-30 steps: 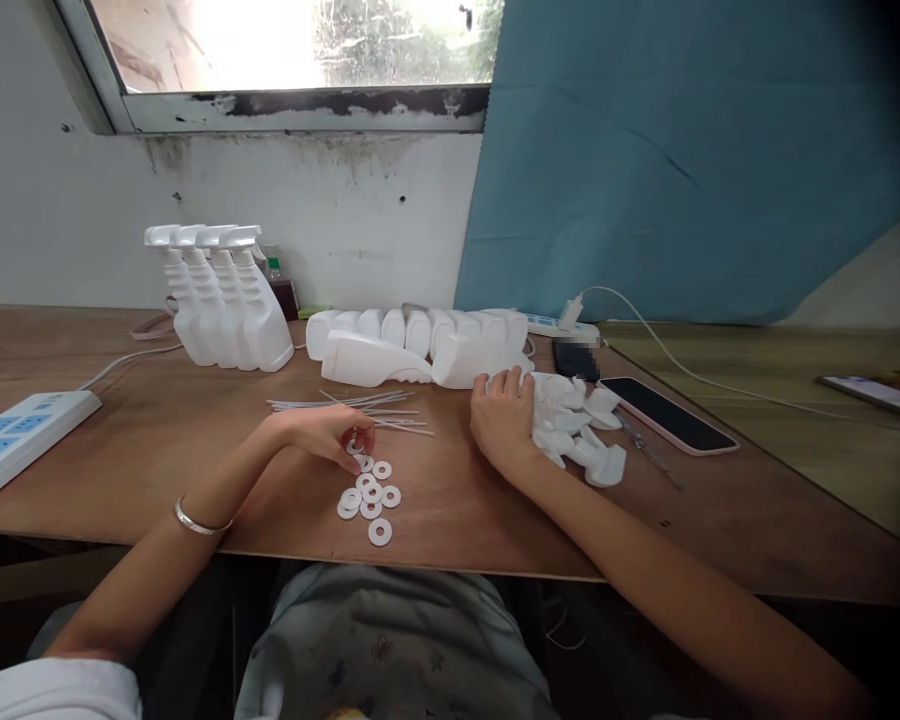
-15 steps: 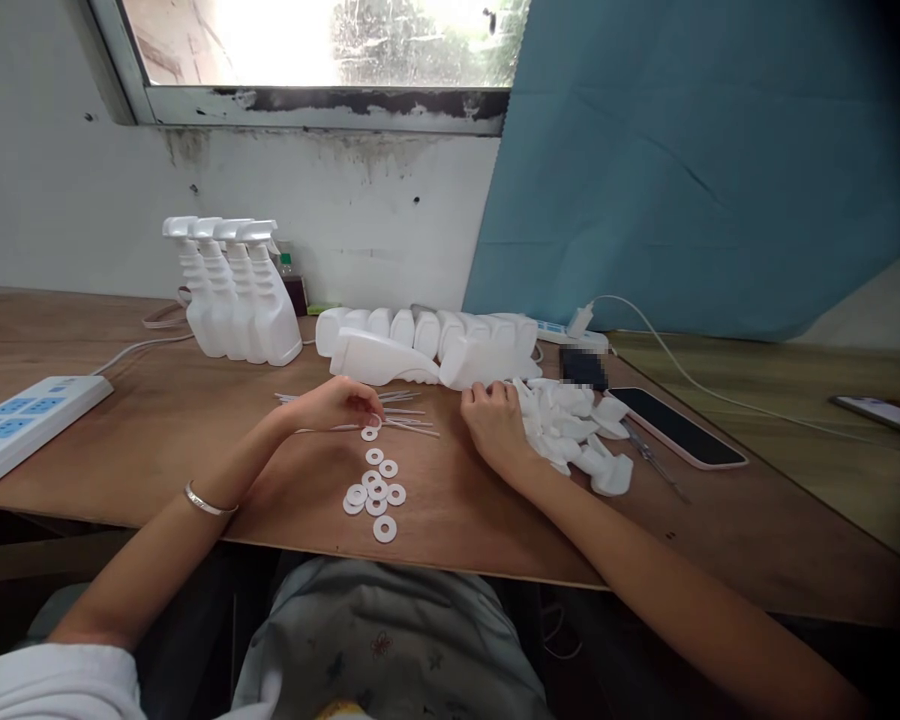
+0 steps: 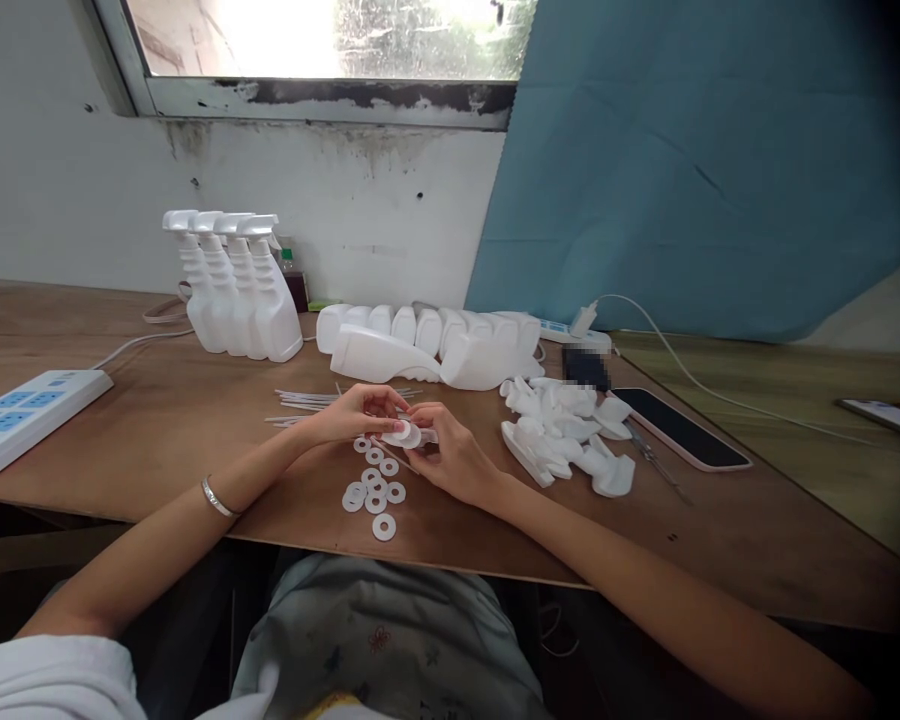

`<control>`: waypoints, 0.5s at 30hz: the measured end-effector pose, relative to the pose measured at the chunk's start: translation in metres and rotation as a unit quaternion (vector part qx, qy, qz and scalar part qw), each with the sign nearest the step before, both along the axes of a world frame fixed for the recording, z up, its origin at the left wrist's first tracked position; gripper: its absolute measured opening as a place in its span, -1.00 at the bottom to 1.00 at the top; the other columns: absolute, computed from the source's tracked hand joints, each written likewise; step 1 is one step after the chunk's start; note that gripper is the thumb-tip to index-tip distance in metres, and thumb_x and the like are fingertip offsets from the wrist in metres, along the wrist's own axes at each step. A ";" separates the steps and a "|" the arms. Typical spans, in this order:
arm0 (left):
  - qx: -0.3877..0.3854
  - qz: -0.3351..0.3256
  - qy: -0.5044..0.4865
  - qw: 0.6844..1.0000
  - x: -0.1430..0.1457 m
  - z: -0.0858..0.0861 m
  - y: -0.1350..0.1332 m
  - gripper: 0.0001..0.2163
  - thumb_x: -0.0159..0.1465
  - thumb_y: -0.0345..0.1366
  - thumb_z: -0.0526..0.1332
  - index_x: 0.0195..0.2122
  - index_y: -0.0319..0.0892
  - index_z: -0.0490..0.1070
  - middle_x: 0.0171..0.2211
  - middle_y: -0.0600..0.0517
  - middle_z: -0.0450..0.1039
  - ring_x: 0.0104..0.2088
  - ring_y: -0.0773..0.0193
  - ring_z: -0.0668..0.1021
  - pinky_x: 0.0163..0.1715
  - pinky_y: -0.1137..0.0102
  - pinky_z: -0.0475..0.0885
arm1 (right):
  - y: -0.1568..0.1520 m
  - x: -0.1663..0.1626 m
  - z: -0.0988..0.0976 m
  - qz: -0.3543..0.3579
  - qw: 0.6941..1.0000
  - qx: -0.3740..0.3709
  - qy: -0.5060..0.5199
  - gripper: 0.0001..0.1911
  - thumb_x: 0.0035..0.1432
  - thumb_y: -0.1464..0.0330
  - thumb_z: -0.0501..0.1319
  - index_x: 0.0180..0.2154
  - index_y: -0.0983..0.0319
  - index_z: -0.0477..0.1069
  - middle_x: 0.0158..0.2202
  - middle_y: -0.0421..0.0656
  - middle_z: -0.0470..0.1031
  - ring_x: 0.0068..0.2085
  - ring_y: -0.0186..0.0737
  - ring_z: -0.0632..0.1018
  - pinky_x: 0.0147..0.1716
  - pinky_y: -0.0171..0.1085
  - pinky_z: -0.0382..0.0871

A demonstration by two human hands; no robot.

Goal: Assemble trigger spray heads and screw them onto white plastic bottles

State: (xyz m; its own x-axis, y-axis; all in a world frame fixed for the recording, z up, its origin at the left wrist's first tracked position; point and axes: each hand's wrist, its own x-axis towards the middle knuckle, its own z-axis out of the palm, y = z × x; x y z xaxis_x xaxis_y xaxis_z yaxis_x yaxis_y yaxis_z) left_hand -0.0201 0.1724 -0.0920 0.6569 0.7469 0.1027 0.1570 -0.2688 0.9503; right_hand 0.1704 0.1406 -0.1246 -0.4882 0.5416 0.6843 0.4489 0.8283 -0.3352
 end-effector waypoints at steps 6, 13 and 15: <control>0.145 0.072 0.052 0.985 0.006 -0.005 -0.003 -0.67 0.07 -0.19 0.24 -0.20 -0.25 0.30 -0.37 0.04 0.35 -0.49 0.44 0.36 -0.54 0.52 0.29 | 0.002 0.000 0.001 -0.036 0.996 -0.075 0.032 -0.68 -0.02 0.37 0.22 -0.20 0.21 0.17 -0.23 -0.12 0.40 -0.17 -0.23 0.47 -0.19 -0.22 0.36; 0.295 0.074 0.094 0.948 0.010 -0.002 -0.010 -0.81 0.18 -0.19 0.12 -0.32 -0.23 0.27 -0.37 0.02 0.36 -0.36 0.35 0.41 -0.32 0.44 0.33 | 0.006 0.003 0.006 -0.068 0.991 -0.108 0.029 -0.77 0.05 0.25 0.17 -0.27 0.21 0.21 -0.31 -0.18 0.44 -0.30 -0.27 0.49 -0.32 -0.30 0.35; 0.324 0.036 0.116 0.938 0.007 0.001 -0.009 -0.80 0.16 -0.18 0.14 -0.32 -0.24 0.29 -0.35 0.01 0.37 -0.33 0.33 0.42 -0.29 0.43 0.32 | 0.008 0.005 0.005 -0.063 0.995 -0.076 0.012 -0.81 0.07 0.24 0.15 -0.32 0.22 0.24 -0.36 -0.18 0.43 -0.34 -0.30 0.48 -0.34 -0.33 0.33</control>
